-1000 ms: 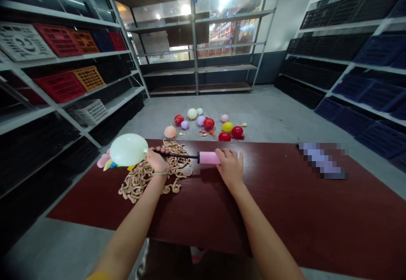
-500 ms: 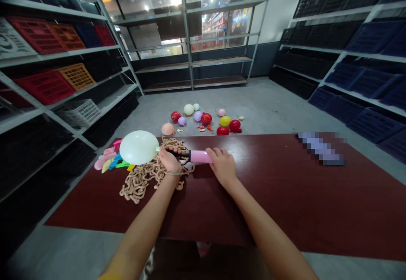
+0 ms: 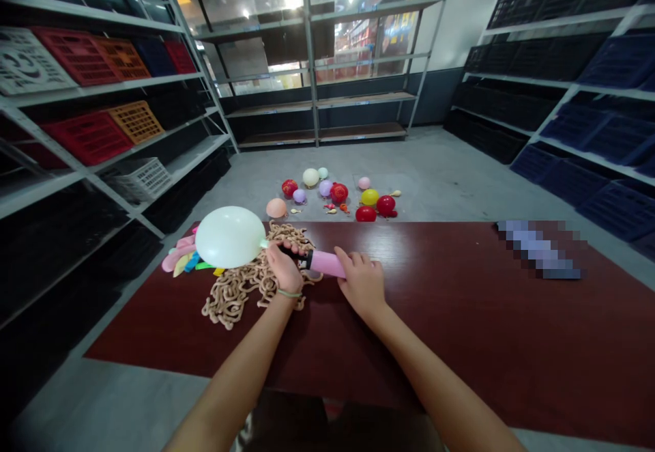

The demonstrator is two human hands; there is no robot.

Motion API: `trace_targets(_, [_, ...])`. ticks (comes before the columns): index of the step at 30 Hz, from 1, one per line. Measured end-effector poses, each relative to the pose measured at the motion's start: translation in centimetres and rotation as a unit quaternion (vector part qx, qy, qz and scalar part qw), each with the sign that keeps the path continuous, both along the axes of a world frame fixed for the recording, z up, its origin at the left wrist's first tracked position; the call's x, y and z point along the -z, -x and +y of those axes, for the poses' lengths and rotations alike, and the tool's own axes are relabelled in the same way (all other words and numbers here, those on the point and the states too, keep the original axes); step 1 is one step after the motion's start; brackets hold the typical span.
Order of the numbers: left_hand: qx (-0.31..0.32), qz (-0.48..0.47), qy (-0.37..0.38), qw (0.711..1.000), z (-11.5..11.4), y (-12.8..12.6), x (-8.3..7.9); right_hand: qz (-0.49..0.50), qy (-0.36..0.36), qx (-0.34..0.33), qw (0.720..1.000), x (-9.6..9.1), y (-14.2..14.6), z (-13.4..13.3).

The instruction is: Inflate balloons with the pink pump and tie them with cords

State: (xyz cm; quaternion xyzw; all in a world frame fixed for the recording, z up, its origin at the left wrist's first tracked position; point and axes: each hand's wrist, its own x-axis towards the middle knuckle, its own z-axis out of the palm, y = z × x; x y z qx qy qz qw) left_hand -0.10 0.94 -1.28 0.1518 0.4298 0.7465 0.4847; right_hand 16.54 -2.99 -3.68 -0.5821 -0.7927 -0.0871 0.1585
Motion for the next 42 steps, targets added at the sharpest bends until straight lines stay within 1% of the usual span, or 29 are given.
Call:
trace_targets(3, [-0.037,-0.016,-0.061,0.997,0.0,-1.7,-0.1,-0.006,0.0,-0.033,0.999,0.1,-0.4,0.3])
trace_targets(6, [-0.046,-0.018,-0.098,0.994,0.3,-2.1,-0.5,-0.02,-0.012,-0.014,1.0,0.0,-2.1,1.2])
trace_targets(10, [-0.084,-0.013,-0.116,0.99,0.4,-0.5,-1.4,-0.015,-0.056,0.017,0.998,0.1,-5.0,2.7])
trace_targets(13, [-0.119,-0.019,-0.121,0.985,0.4,1.1,-2.0,-0.017,-0.072,0.044,0.996,0.3,-5.9,3.3])
trace_targets(15, [-0.132,-0.02,-0.125,0.983,0.4,1.5,-2.0,-0.019,-0.061,0.064,0.996,0.3,-5.3,3.2])
trace_targets(17, [-0.127,-0.018,-0.119,0.985,0.4,1.0,-1.6,-0.014,-0.042,0.076,0.996,0.1,-3.9,2.7])
trace_targets(19, [-0.101,-0.013,-0.102,0.989,0.4,0.0,-0.9,-0.005,-0.032,0.071,0.997,-0.2,-2.3,1.9])
trace_targets(22, [-0.055,0.003,-0.073,0.996,0.6,-1.6,0.1,0.007,-0.031,0.038,0.999,-0.5,-0.6,1.2])
trace_targets(24, [-0.037,0.005,-0.076,0.996,0.7,-2.2,0.4,0.008,-0.025,0.017,1.0,-0.4,-0.5,1.2])
trace_targets(27, [-0.027,-0.002,-0.11,0.994,1.1,-2.0,0.3,0.003,-0.018,0.013,1.0,-0.1,-2.0,1.8])
trace_targets(31, [-0.052,-0.005,-0.118,0.992,1.5,0.1,-0.6,-0.009,-0.037,0.032,0.999,0.0,-5.2,3.1])
trace_targets(34, [-0.089,-0.013,-0.118,0.989,1.7,2.4,-1.3,-0.036,-0.064,0.047,0.996,-0.5,-6.2,3.4])
trace_targets(37, [-0.143,-0.035,-0.108,0.983,1.8,3.7,-1.3,-0.059,-0.074,0.049,0.994,-1.4,-5.0,2.9])
trace_targets(39, [-0.163,-0.05,-0.096,0.981,1.8,3.3,-0.9,-0.059,-0.071,0.046,0.995,-2.1,-3.5,2.2])
trace_targets(40, [-0.158,-0.051,-0.091,0.982,1.7,2.8,-0.6,-0.056,-0.068,0.044,0.995,-2.3,-2.7,1.9])
trace_targets(42, [-0.12,-0.04,-0.085,0.988,1.5,1.1,0.1,-0.05,-0.056,0.034,0.997,-2.3,-1.4,1.2])
